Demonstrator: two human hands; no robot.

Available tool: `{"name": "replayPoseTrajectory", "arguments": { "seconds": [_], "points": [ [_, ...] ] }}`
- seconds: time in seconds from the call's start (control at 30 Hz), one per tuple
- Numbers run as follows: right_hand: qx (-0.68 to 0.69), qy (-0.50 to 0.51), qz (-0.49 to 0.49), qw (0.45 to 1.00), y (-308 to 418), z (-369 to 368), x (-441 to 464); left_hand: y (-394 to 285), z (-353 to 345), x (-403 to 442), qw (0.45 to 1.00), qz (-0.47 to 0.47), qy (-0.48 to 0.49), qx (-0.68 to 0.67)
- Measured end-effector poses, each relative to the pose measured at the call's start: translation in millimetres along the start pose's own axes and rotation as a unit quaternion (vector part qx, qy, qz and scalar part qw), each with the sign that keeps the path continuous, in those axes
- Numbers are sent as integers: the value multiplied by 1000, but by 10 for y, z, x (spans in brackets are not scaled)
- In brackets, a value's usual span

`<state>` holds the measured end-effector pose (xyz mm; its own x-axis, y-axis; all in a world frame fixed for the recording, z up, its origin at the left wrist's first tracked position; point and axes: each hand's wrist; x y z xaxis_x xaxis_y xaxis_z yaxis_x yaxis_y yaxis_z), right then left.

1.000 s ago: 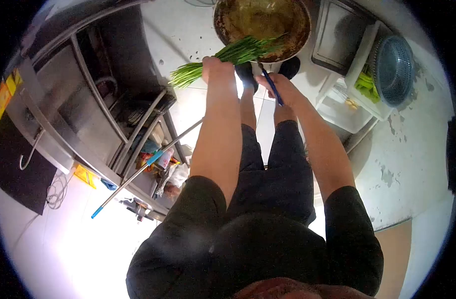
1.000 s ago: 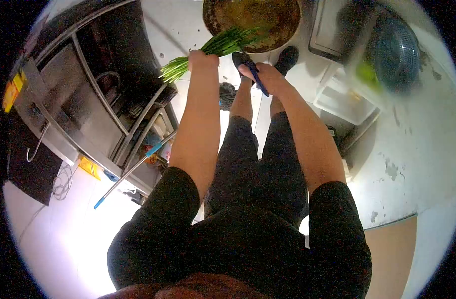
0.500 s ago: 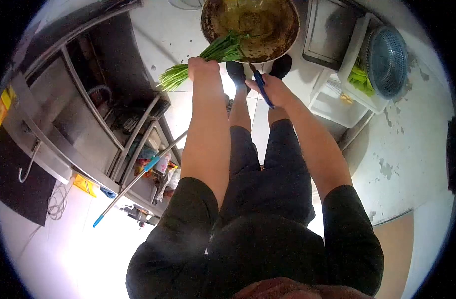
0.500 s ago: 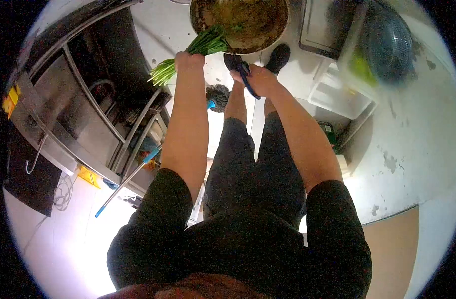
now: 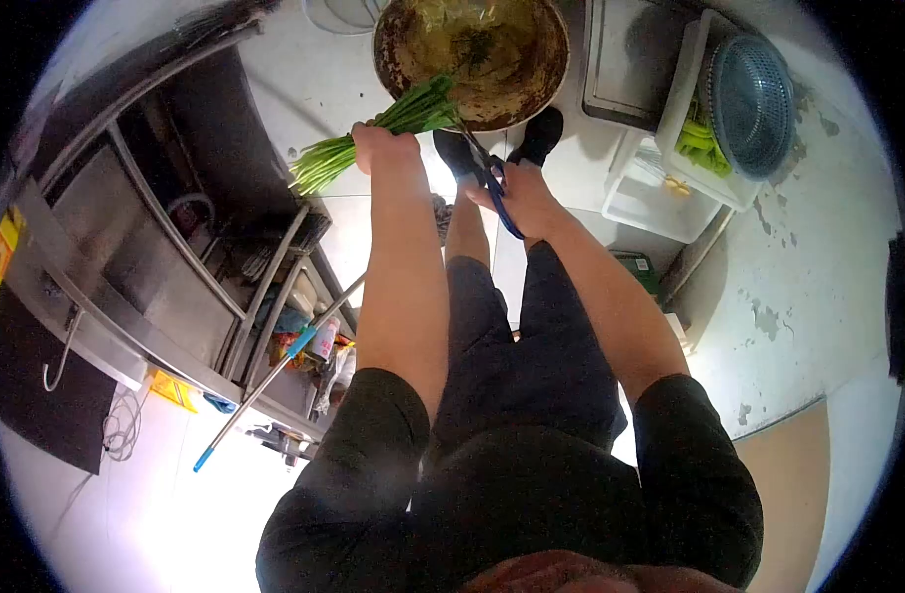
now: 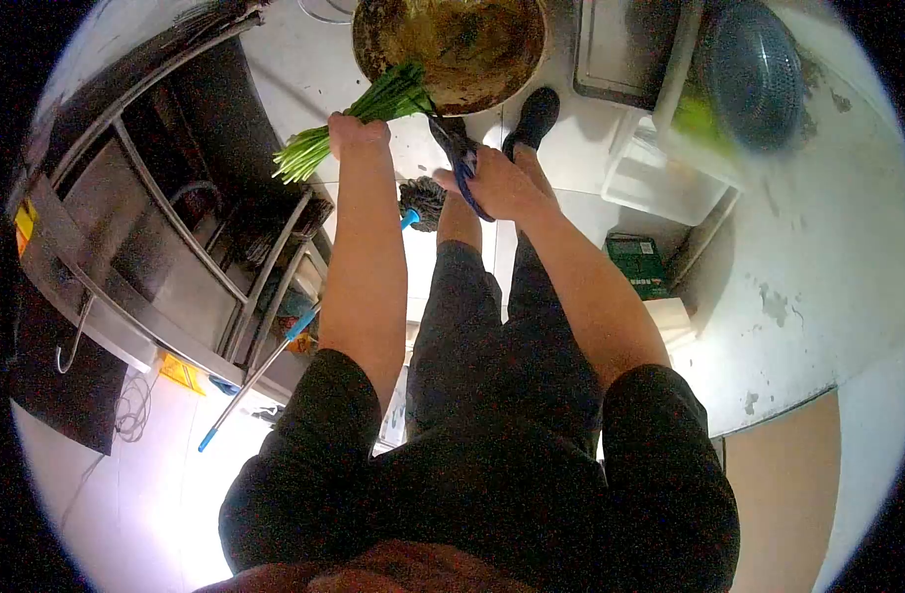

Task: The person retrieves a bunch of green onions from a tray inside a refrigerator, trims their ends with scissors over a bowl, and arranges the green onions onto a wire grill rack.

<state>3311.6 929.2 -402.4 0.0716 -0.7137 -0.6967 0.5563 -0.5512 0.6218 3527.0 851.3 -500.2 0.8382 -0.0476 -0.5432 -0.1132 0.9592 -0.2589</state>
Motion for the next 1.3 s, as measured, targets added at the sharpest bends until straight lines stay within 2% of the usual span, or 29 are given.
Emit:
{"name": "replayPoseTrajectory", "arguments": {
  "seconds": [0.03,0.13,0.3,0.4,0.47,0.6,0.67,0.73,0.8,0.9,1.0,1.07,1.13,1.3],
  "points": [
    [14,10,-12,1000,105,49,3,-44,30,-105,991,71,-17,-112],
    [24,26,-41,999,348,197,63,-141,78,-297,961,143,-33,-233],
    [-26,41,-61,997,266,141,187,-275,132,-486,913,212,-59,-343],
    [-20,44,-111,993,264,171,175,-388,154,-581,887,242,-72,-386],
    [-35,64,-88,993,123,122,182,-477,178,-641,876,253,-78,-403],
    [9,52,-68,996,51,147,51,-494,189,-546,877,225,-67,-419],
    [-13,100,48,994,-178,40,40,-441,169,-414,881,201,-58,-424],
    [5,146,5,989,25,182,46,-469,223,-524,871,181,-33,-455],
    [64,188,-198,960,395,368,36,-477,209,-544,870,156,-13,-468],
    [175,154,-176,956,335,274,65,-432,180,-505,872,113,4,-477],
    [164,162,-203,952,336,174,101,-440,186,-615,860,73,18,-505],
    [203,179,-228,935,357,188,115,-455,197,-704,857,46,28,-513],
    [189,201,-265,924,339,154,192,-545,266,-901,871,41,29,-489],
    [239,145,-274,920,442,285,194,-514,252,-965,881,-6,57,-469]
  ]
}}
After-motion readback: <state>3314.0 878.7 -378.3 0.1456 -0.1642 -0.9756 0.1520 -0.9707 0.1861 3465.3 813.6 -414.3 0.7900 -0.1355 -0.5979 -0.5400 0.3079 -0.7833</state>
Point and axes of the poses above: each hand's wrist, its own x-axis towards the middle knuckle, its own z-axis out of the back of the hand, y = z × x, and after that the axes turned 13 degrees about -y, right-handed
